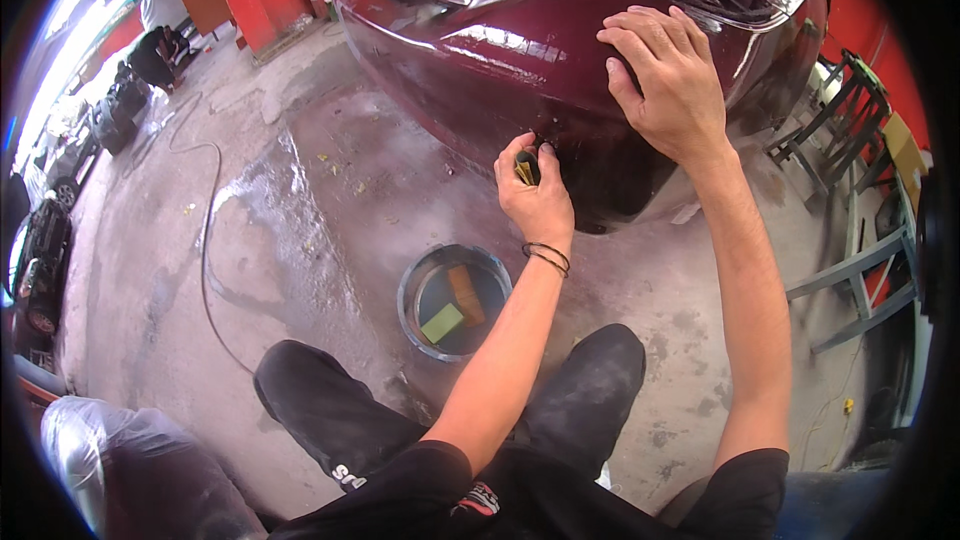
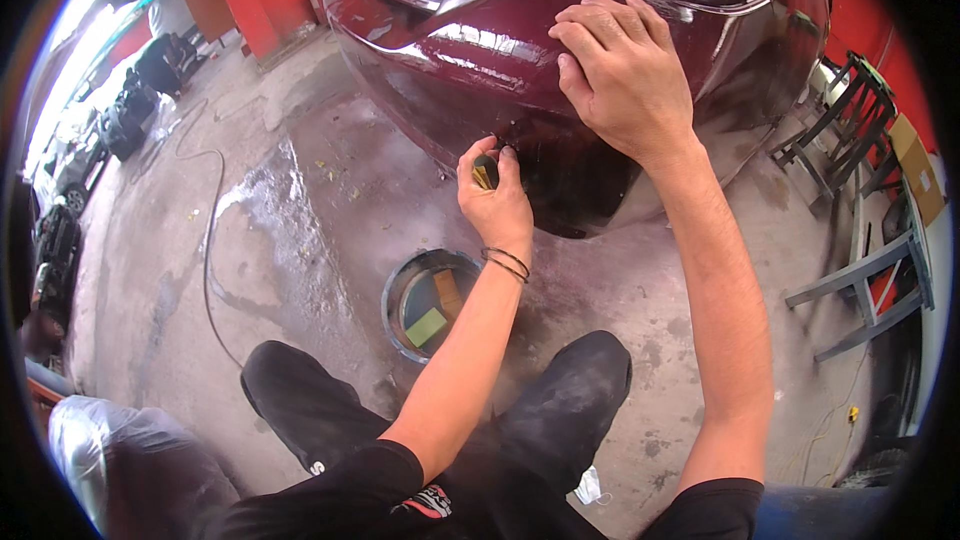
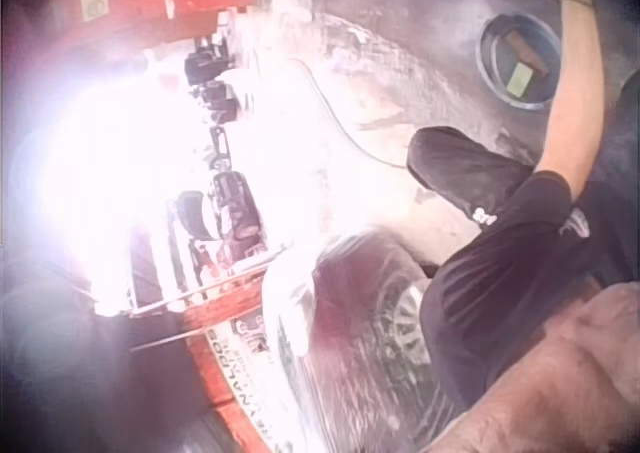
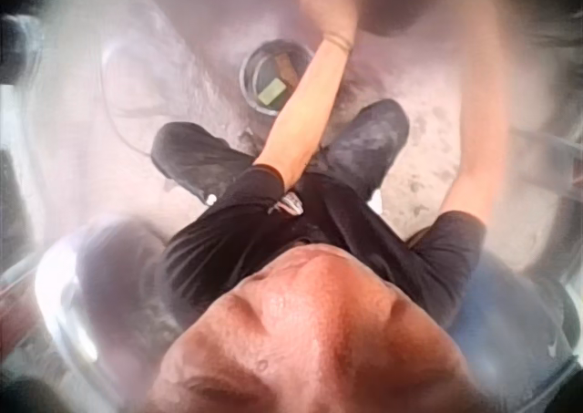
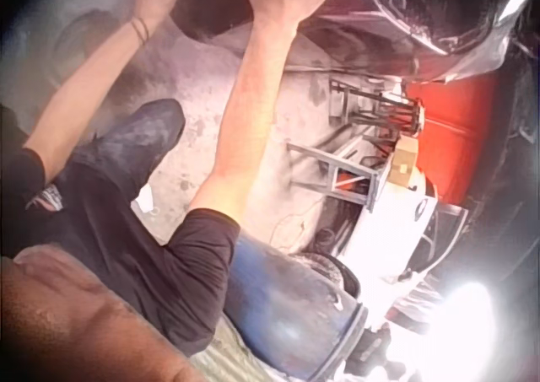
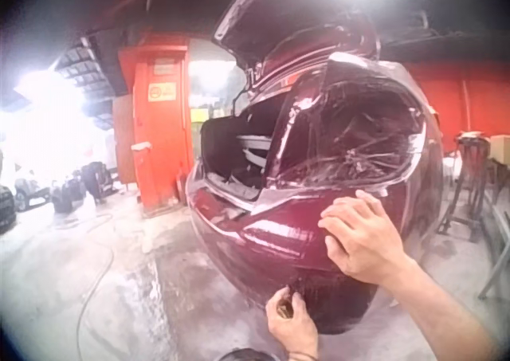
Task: The person scrubs the rear bumper of a maroon car using a sponge and water from a bucket. They repeatedly dip the sponge into the bucket and wipe the surface of the bumper, focusing on the lower and side sections.
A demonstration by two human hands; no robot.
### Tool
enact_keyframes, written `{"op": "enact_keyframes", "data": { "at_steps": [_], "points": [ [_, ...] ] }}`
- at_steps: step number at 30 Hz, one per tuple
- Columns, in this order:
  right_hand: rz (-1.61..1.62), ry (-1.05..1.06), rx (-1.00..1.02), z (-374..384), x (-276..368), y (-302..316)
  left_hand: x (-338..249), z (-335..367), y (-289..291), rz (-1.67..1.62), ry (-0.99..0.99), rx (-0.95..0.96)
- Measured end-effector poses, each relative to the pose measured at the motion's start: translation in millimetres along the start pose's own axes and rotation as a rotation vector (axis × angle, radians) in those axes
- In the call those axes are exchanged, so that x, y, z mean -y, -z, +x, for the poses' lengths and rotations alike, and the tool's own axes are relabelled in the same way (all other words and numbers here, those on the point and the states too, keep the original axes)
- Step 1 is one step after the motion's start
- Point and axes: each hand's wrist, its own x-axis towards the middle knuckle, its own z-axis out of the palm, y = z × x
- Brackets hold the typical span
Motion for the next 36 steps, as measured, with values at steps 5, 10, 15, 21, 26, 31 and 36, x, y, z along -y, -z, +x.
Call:
{"op": "enact_keyframes", "data": {
  "at_steps": [5,10,15,21,26,31,36],
  "points": [
    [0.023,-0.006,-0.042,-2.0,-2.0,0.4,11.1,2.2,0.0,0.08,-0.139,0.043],
    [0.029,-0.022,-0.065,-4.7,-4.2,-0.9,15.9,5.3,4.4,0.056,-0.079,0.075],
    [0.037,-0.02,-0.086,-5.7,-7.7,0.6,9.3,2.8,1.9,0.047,-0.051,0.073],
    [0.026,-0.025,-0.071,-6.9,-8.4,2.0,19.4,0.7,9.5,0.258,-0.329,0.129],
    [0.042,-0.03,-0.069,-6.6,-8.3,2.6,15.2,7.8,12.1,0.087,-0.201,0.169],
    [0.027,-0.028,-0.085,-6.0,-7.2,-0.3,21.4,15.0,18.5,0.144,-0.28,0.224],
    [0.016,-0.033,-0.078,-6.8,-8.1,-1.0,19.8,22.3,22.4,0.194,-0.366,0.294]
  ]
}}
